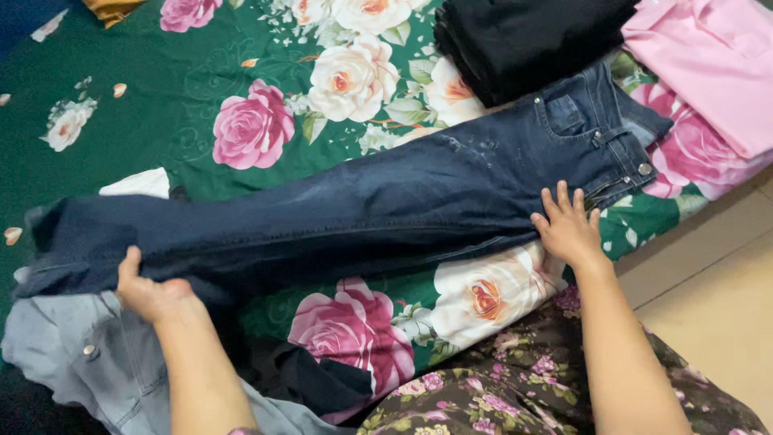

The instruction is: The person folds a pair of black trousers and a pair of blue jeans on a bed by smoothing them out, folding the legs together, and then folding them into smaller rectangles.

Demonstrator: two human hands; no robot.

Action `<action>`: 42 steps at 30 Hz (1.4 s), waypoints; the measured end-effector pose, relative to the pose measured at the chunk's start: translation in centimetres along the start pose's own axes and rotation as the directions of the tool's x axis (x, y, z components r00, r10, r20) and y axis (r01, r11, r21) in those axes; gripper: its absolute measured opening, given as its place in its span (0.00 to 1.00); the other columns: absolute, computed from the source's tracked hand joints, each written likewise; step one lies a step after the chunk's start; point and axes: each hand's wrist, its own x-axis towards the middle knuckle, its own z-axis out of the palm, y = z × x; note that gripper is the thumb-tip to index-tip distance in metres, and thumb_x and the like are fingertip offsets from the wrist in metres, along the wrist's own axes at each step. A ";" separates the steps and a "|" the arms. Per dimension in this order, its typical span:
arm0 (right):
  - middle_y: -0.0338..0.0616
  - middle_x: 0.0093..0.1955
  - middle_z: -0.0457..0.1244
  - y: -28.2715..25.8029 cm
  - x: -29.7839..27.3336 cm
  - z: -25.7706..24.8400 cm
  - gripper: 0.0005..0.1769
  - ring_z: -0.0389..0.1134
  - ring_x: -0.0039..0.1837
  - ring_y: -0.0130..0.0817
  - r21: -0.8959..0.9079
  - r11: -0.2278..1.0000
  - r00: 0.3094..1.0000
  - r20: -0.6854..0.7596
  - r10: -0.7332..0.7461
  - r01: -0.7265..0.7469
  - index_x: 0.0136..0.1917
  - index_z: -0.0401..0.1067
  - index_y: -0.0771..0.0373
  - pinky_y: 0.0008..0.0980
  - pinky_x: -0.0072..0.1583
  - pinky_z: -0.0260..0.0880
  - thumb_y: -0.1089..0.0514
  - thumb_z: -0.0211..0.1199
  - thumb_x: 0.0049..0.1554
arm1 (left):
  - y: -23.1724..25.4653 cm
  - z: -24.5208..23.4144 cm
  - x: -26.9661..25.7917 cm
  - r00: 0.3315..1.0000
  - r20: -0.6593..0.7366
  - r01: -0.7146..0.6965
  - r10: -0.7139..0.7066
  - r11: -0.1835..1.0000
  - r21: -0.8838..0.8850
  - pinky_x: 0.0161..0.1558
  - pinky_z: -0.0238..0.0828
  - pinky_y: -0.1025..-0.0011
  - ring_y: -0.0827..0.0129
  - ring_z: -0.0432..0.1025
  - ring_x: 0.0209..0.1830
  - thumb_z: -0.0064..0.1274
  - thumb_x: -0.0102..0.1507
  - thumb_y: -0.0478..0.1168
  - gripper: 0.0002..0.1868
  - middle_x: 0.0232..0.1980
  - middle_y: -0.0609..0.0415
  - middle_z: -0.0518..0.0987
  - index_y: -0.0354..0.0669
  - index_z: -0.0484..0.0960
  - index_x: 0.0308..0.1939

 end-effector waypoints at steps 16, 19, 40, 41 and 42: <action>0.45 0.87 0.37 0.6 0.0 0.8 0.40 0.35 0.85 0.57 0.024 1.000 0.998 -0.068 -0.011 0.013 0.82 0.51 0.48 0.71 0.75 0.37 0.39 0.50 0.59 | 2.1 -15.1 9.8 0.991 -0.124 -0.013 0.042 0.974 0.226 0.46 0.81 0.44 0.50 0.83 0.52 0.50 0.67 0.32 0.19 0.61 0.41 0.78 0.36 0.70 0.62; 0.46 0.87 0.38 0.2 -0.4 1.1 0.39 0.35 0.85 0.57 0.021 0.999 0.992 -0.127 -0.022 0.024 0.81 0.53 0.50 0.72 0.75 0.37 0.38 0.50 0.60 | 2.0 -16.0 9.5 0.982 -0.179 0.029 0.057 0.897 0.442 0.43 0.80 0.43 0.54 0.81 0.48 0.49 0.64 0.27 0.21 0.58 0.43 0.77 0.40 0.68 0.61; 0.47 0.69 0.63 -17.2 -7.8 0.2 0.17 0.60 0.72 0.47 0.128 0.769 0.765 -0.291 -0.574 0.626 0.53 0.75 0.59 0.57 0.70 0.54 0.47 0.65 0.55 | -5.0 -12.5 -5.4 0.655 -0.340 0.645 -0.675 0.264 0.717 0.36 0.75 0.51 0.39 0.76 0.38 0.46 0.68 0.65 0.35 0.55 0.27 0.77 0.35 0.67 0.60; 0.49 0.69 0.63 -16.8 -7.6 0.4 0.19 0.61 0.72 0.48 0.113 0.759 0.740 -0.353 -0.572 0.641 0.57 0.75 0.61 0.55 0.70 0.57 0.51 0.63 0.56 | -5.6 -13.0 -5.6 0.715 -0.327 0.670 -0.618 0.473 0.572 0.42 0.76 0.47 0.35 0.76 0.43 0.50 0.69 0.62 0.33 0.59 0.25 0.74 0.38 0.63 0.62; 0.50 0.70 0.64 -16.3 -7.6 0.6 0.20 0.61 0.72 0.48 0.094 0.751 0.713 -0.410 -0.569 0.653 0.60 0.75 0.63 0.52 0.70 0.59 0.54 0.61 0.56 | -6.2 -13.5 -5.2 0.747 -0.307 0.656 -0.591 0.578 0.485 0.48 0.73 0.45 0.37 0.74 0.49 0.51 0.69 0.61 0.33 0.62 0.29 0.72 0.40 0.64 0.64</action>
